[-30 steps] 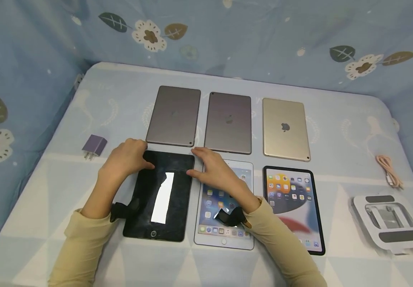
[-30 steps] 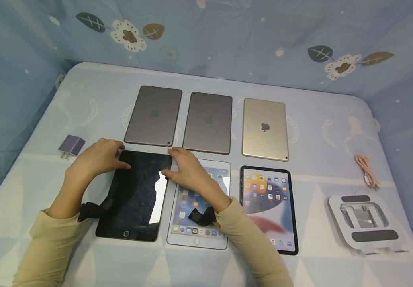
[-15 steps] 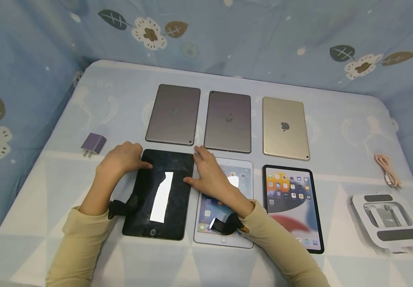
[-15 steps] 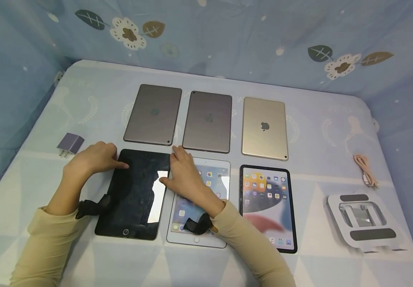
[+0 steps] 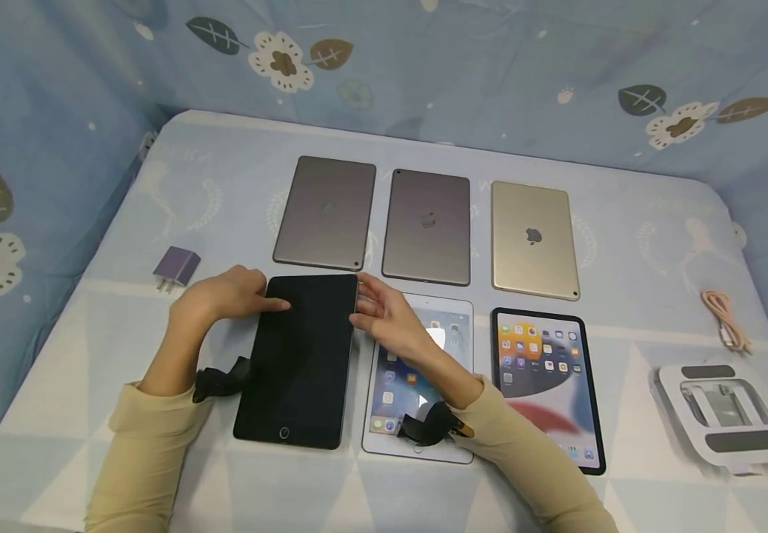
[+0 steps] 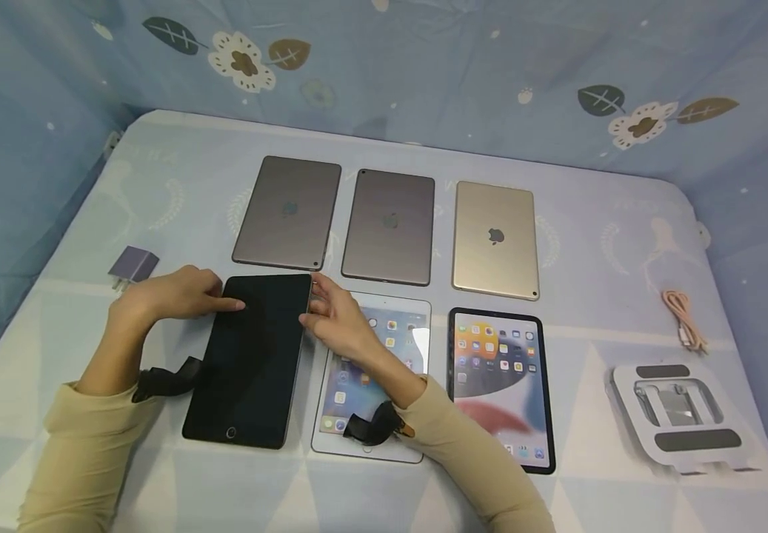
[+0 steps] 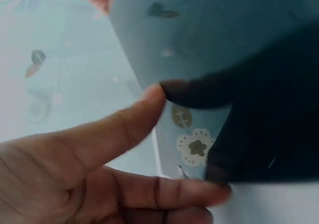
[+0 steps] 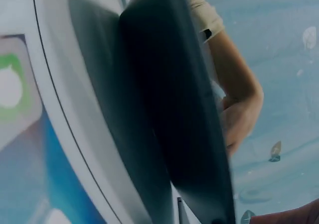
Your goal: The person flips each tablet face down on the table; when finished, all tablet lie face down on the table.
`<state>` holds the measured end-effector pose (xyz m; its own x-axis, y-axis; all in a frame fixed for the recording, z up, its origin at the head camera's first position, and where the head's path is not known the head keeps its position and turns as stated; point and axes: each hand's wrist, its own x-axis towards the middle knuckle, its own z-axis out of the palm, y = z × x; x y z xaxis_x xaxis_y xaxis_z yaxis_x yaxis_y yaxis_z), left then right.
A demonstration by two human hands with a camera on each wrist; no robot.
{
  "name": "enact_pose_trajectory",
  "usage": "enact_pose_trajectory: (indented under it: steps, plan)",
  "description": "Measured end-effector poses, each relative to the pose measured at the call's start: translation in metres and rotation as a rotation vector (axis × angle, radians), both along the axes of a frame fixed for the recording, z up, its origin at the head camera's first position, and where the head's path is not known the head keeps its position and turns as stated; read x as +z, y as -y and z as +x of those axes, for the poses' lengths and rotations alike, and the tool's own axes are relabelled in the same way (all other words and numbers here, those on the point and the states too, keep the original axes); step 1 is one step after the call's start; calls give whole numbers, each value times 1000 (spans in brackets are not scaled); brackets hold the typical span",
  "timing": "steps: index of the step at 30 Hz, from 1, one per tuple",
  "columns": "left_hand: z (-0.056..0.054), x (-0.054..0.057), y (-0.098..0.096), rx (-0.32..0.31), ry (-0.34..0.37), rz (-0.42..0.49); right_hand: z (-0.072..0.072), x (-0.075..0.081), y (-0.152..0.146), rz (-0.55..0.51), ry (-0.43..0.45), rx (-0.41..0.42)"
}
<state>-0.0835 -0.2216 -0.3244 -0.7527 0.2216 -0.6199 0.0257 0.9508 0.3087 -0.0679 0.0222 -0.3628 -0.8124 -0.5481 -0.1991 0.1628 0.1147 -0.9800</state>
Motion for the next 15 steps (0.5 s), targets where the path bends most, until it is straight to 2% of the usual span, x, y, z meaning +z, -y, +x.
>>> enact_pose_trajectory:
  steps: [2,5,11,15]
  plan:
    - [1,2,-5,-14,9,-18,1,3,-1,-55,25,13]
    - [5,7,-14,-11,30,-34,2,8,-2,-78,-5,12]
    - [13,14,-29,-20,46,-8,1,19,-8,-38,-70,11]
    - [16,14,-36,-32,37,66,0,29,-15,9,-117,-1]
